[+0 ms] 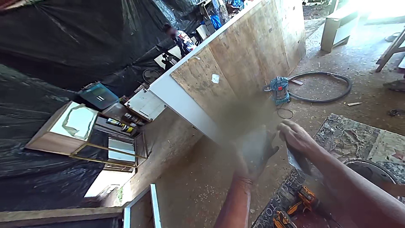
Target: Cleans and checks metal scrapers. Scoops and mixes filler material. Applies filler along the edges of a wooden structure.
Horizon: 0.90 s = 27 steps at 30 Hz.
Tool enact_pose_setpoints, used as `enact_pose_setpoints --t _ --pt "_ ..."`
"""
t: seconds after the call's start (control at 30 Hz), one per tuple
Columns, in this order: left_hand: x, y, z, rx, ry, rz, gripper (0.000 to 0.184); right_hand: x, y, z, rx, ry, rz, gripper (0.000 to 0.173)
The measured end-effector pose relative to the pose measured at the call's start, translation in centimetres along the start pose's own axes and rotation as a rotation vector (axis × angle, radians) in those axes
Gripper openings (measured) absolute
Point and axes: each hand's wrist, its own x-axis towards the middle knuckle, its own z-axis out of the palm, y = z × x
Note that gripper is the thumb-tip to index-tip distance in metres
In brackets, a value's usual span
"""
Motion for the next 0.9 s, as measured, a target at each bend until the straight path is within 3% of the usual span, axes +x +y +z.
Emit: enact_pose_setpoints --t 0.07,0.17,0.27,0.37,0.5,0.7,0.9 --pt "0.0 -0.3 0.2 0.015 0.005 -0.035 0.115 0.0 -0.4 0.1 -0.102 0.218 0.015 0.032" --pt "-1.1 -1.5 0.7 0.079 0.077 -0.093 0.097 -0.5 -1.3 0.3 -0.249 0.389 -0.039 0.028" --pt "-1.7 -2.0 0.0 0.084 -0.052 -0.064 0.091 -0.2 -0.8 -0.1 -0.300 0.480 -0.096 0.028" --pt "-1.1 -1.3 -0.9 0.284 -0.291 -0.063 0.114 0.2 -0.4 -0.8 -0.372 0.475 -0.062 0.030" --pt "-0.9 -0.7 -1.0 0.501 -0.383 -0.098 0.118 0.2 -0.6 -1.1 -0.458 0.452 -0.090 0.031" --pt "-1.1 -0.5 -0.5 0.619 -0.433 -0.146 0.128 -0.1 -1.7 -1.6 -0.418 0.396 -0.067 0.030" --pt "-1.2 -0.6 -0.7 0.662 -0.498 -0.199 0.133 -0.3 -1.4 -2.1 -0.441 0.306 -0.169 0.024"
